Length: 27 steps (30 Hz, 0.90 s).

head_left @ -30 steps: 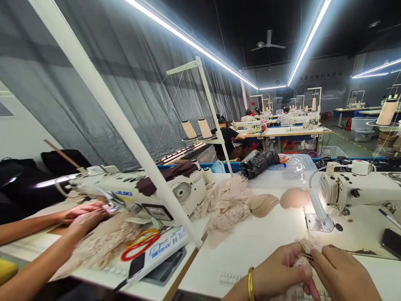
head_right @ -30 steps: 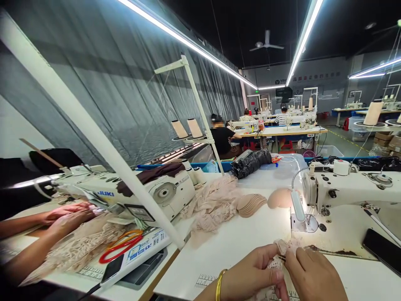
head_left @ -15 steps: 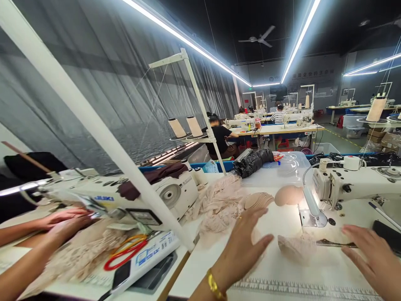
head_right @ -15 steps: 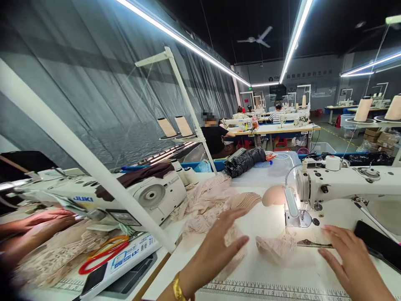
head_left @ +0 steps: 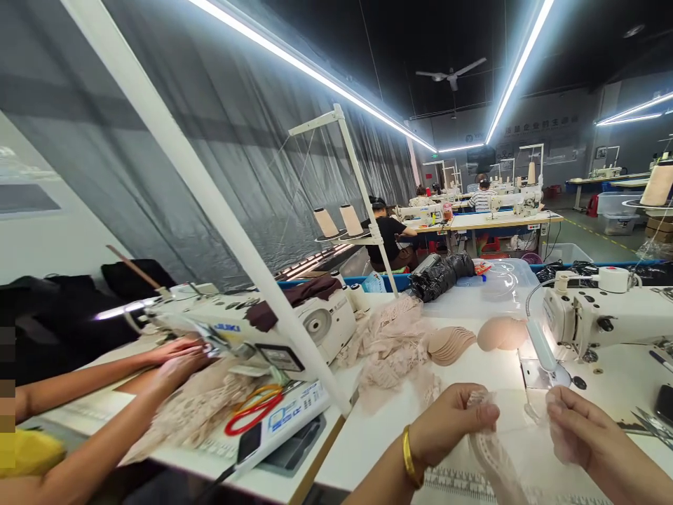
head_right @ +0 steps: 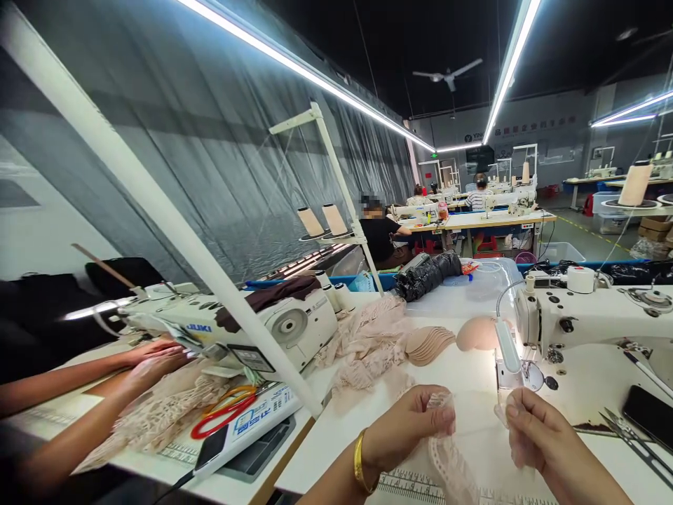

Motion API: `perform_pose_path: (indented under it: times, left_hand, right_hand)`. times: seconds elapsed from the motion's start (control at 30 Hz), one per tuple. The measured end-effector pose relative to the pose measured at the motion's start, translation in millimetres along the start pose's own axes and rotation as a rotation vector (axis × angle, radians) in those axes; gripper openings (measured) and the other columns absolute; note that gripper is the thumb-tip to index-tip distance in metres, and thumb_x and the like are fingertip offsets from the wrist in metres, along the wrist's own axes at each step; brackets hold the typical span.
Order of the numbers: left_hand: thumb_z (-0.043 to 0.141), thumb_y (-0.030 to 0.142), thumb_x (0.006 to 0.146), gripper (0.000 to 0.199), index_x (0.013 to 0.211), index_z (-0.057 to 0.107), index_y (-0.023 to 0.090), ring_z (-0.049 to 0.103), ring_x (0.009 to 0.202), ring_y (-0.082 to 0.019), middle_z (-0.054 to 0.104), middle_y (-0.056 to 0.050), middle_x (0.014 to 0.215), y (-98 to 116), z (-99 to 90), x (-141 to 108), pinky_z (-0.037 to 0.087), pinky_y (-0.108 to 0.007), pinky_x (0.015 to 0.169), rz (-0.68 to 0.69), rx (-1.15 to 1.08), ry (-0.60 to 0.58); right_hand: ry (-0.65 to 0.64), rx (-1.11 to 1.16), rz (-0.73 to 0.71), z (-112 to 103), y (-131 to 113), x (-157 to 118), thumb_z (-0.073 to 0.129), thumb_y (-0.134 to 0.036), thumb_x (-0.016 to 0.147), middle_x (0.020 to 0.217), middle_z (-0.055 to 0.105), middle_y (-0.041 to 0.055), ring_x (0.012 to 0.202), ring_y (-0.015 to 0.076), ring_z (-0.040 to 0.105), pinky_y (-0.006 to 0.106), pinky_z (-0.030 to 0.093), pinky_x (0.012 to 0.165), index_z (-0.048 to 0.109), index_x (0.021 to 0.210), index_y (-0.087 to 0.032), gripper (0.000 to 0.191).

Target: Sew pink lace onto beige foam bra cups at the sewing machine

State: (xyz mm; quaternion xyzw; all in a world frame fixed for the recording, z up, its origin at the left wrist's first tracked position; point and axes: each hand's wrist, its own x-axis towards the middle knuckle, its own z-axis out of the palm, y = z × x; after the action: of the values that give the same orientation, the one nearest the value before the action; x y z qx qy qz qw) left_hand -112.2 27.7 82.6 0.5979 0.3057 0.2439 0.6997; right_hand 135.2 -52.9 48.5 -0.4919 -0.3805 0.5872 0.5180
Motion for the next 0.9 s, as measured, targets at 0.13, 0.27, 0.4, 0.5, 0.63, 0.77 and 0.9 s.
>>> perform_pose_path:
  times: [0.13,0.27,0.4,0.5,0.63,0.77,0.9]
  left_hand:
    - [0.075,0.085,0.076,0.073,0.084,0.067,0.013,0.055,0.065,-0.014,0.065,-0.005,0.077,-9,3.8,8,0.044,-0.025,0.064,-0.024,0.008,0.022]
    - [0.055,0.094,0.081,0.078,0.084,0.062,0.016,0.058,0.062,-0.017,0.063,-0.005,0.071,-21,5.7,13,0.047,-0.028,0.061,-0.044,0.097,0.049]
    - [0.045,0.088,0.088,0.074,0.089,0.063,0.017,0.060,0.070,-0.020,0.064,-0.004,0.076,-23,0.6,15,0.052,-0.032,0.068,-0.034,0.315,0.136]
    - [0.059,0.068,0.093,0.052,0.098,0.068,0.017,0.064,0.085,-0.026,0.070,-0.007,0.089,-11,-17.0,21,0.054,-0.040,0.081,-0.002,0.602,0.288]
    - [0.064,0.033,0.095,0.034,0.125,0.069,0.017,0.059,0.126,-0.034,0.068,-0.016,0.133,13,-55.5,39,0.044,-0.049,0.112,0.050,0.961,0.544]
    - [0.062,0.023,0.102,0.022,0.121,0.072,0.018,0.062,0.127,-0.030,0.071,-0.014,0.130,21,-85.5,58,0.043,-0.051,0.117,-0.012,1.189,0.613]
    - [0.066,0.038,0.106,0.022,0.113,0.072,0.017,0.070,0.111,-0.024,0.073,-0.008,0.120,17,-94.1,67,0.056,-0.048,0.104,-0.068,1.323,0.611]
  right_hand:
    - [0.017,0.021,0.052,0,6,4,0.079,-0.071,0.079,0.074,0.061,0.0001,0.070,0.0198,0.058,0.027,0.041,0.058,0.061,0.081,-0.027,0.048]
    - [-0.008,-0.048,0.053,-4,12,9,0.073,-0.075,0.082,0.075,0.065,0.0017,0.066,0.0190,0.058,0.027,0.038,0.054,0.060,0.078,-0.026,0.051]
    - [-0.016,0.077,0.080,-9,27,22,0.082,-0.068,0.078,0.077,0.065,-0.0001,0.065,0.0166,0.057,0.026,0.036,0.055,0.065,0.085,-0.026,0.046]
    - [0.001,-0.024,0.033,-15,42,38,0.081,-0.069,0.079,0.077,0.067,0.0000,0.067,0.0181,0.059,0.028,0.039,0.058,0.071,0.097,-0.025,0.048]
    - [-0.042,-0.099,-0.005,-25,53,57,0.075,-0.075,0.082,0.078,0.069,-0.0003,0.066,0.0183,0.059,0.030,0.039,0.061,0.068,0.093,-0.025,0.051]
    - [-0.099,-0.125,-0.015,-30,53,61,0.071,-0.078,0.086,0.074,0.066,-0.0025,0.061,0.0141,0.052,0.028,0.031,0.061,0.062,0.086,-0.024,0.055]
    - [-0.076,-0.170,-0.009,-29,52,61,0.066,-0.078,0.091,0.073,0.067,-0.0029,0.059,0.0131,0.051,0.029,0.026,0.062,0.058,0.085,-0.023,0.056]
